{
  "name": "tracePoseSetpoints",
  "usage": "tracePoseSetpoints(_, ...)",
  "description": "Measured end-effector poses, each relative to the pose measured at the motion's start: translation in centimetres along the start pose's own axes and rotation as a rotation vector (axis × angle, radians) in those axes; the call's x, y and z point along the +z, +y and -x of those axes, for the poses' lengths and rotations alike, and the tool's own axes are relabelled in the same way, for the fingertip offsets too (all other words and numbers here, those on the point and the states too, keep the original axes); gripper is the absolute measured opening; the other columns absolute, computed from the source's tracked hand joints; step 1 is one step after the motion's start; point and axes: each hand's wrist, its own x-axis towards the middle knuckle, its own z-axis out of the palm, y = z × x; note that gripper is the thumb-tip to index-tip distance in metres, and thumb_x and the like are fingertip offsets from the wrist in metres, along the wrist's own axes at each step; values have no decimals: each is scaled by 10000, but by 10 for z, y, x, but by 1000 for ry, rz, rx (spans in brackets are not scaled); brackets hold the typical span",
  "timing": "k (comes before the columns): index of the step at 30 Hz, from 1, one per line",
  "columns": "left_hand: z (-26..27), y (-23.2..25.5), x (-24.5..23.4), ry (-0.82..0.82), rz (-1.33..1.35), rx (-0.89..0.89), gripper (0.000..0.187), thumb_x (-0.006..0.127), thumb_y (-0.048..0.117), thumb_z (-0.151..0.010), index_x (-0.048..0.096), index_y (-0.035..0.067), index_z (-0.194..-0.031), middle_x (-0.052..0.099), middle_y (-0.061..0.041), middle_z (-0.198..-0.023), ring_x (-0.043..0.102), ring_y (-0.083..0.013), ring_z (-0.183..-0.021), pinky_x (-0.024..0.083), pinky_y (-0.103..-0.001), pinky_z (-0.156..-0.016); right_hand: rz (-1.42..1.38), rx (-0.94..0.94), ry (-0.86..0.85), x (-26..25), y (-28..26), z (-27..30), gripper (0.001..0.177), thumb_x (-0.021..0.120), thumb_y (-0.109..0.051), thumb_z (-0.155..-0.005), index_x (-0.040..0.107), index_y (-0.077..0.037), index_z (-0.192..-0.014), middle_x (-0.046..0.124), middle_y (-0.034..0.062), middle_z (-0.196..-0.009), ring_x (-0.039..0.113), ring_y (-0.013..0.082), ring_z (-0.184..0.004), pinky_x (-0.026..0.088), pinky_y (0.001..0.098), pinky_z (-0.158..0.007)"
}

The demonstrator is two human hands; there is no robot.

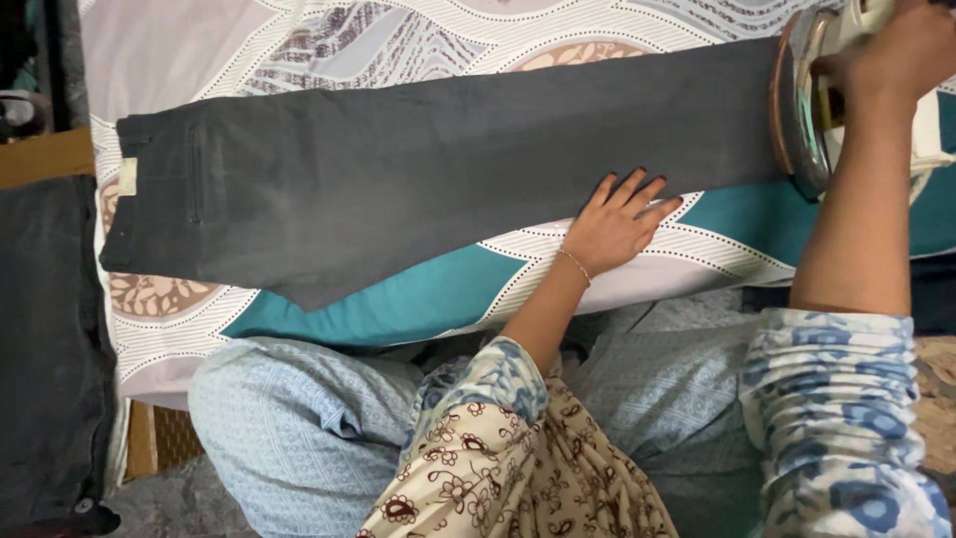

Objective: The person irons a pair of dark gray pants on a patterned bedsheet, smoothing the fabric and moving the iron along the legs. The person folds the pants after ironing and then picks up another pair of pants to continue ironing.

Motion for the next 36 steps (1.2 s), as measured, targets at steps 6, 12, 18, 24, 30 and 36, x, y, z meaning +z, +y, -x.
tracePoseSetpoints(6,0,-1,-1,50,52,0,499,570,328,-981,528,250,-1472,520,-52,-1509,438,-301,-1435,345,-557,-1185,196,1,-15,-2,15,1,1062,1004,-584,-541,548,-131,-1385,699,207,-1069,705,402,-897,576,505,-753)
tracePoseSetpoints(12,0,-3,5,73,83,-3,475,577,321,-970,559,211,-1431,540,-53,-1491,450,-302,-1425,347,-554,-1183,134,137,-208,-12,48,18,1239,996,-618,-597,410,73,-1442,684,300,-1109,686,461,-941,556,503,-774)
tracePoseSetpoints(18,0,-4,6,120,119,-9,423,580,286,-959,620,181,-1367,573,-74,-1460,464,-312,-1404,349,-566,-1174,91,58,-140,-52,33,68,1145,974,-525,-644,432,89,-1444,704,309,-1031,699,467,-910,563,488,-802)
tracePoseSetpoints(24,0,-4,7,148,111,-6,410,585,276,-955,640,143,-1339,590,-94,-1435,486,-321,-1389,358,-555,-1169,34,12,-114,-66,24,58,953,989,-484,-632,542,58,-1276,722,278,-998,709,462,-877,570,499,-819)
tracePoseSetpoints(30,3,-2,4,159,109,-13,410,589,264,-960,643,118,-1338,593,-106,-1430,494,-326,-1389,364,-546,-1177,55,-4,-59,-46,26,26,932,996,-500,-628,580,-3,-1297,734,253,-976,711,444,-828,574,501,-732)
tracePoseSetpoints(36,0,-4,3,137,114,-8,419,597,253,-937,649,110,-1326,596,-112,-1420,493,-335,-1387,364,-547,-1171,62,-187,2,-31,41,5,669,966,-510,-727,640,-69,-1112,729,164,-935,728,362,-841,587,462,-760)
